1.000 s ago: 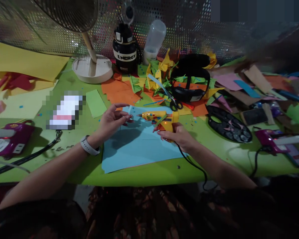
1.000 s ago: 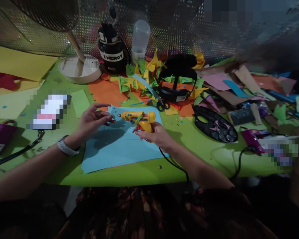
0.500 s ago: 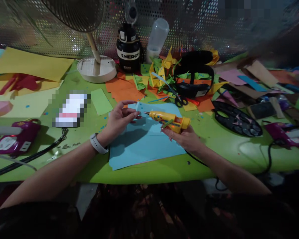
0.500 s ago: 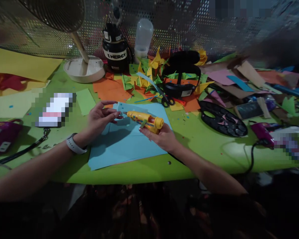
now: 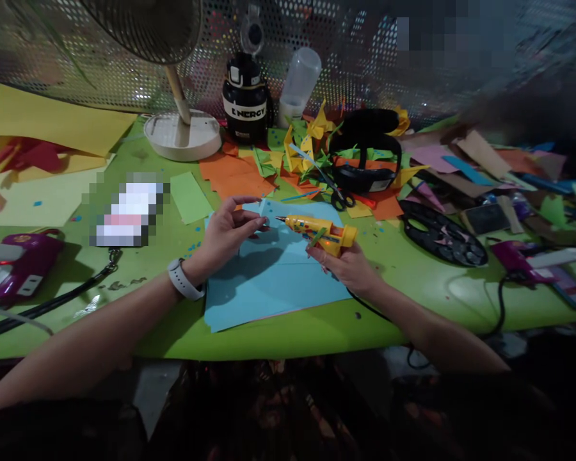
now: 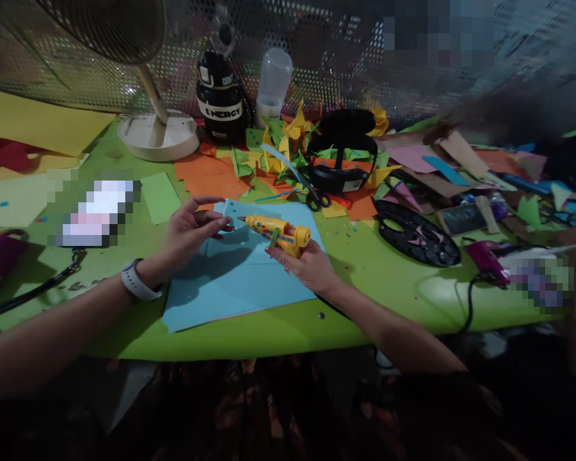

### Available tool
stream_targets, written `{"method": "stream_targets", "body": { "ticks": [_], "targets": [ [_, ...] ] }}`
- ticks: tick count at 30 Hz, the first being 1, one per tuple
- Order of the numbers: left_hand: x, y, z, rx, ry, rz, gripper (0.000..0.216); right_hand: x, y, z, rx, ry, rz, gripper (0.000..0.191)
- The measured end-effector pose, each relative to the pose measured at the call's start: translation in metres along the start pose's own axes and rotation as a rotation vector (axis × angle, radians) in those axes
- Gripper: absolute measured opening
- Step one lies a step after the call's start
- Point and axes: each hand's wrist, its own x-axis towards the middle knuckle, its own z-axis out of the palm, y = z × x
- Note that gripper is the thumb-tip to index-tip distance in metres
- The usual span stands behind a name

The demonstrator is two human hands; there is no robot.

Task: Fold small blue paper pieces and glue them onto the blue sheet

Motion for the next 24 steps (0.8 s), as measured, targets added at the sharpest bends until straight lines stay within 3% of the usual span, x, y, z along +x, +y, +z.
{"method": "stream_targets", "body": {
  "ticks": [24],
  "targets": [
    [0.0016, -0.0105, -0.0032, 0.033, -0.035, 0.049, 0.047, -0.0016, -0.0011, -0.0013, -0.094, -0.007, -0.025, 0.037]
  ]
}}
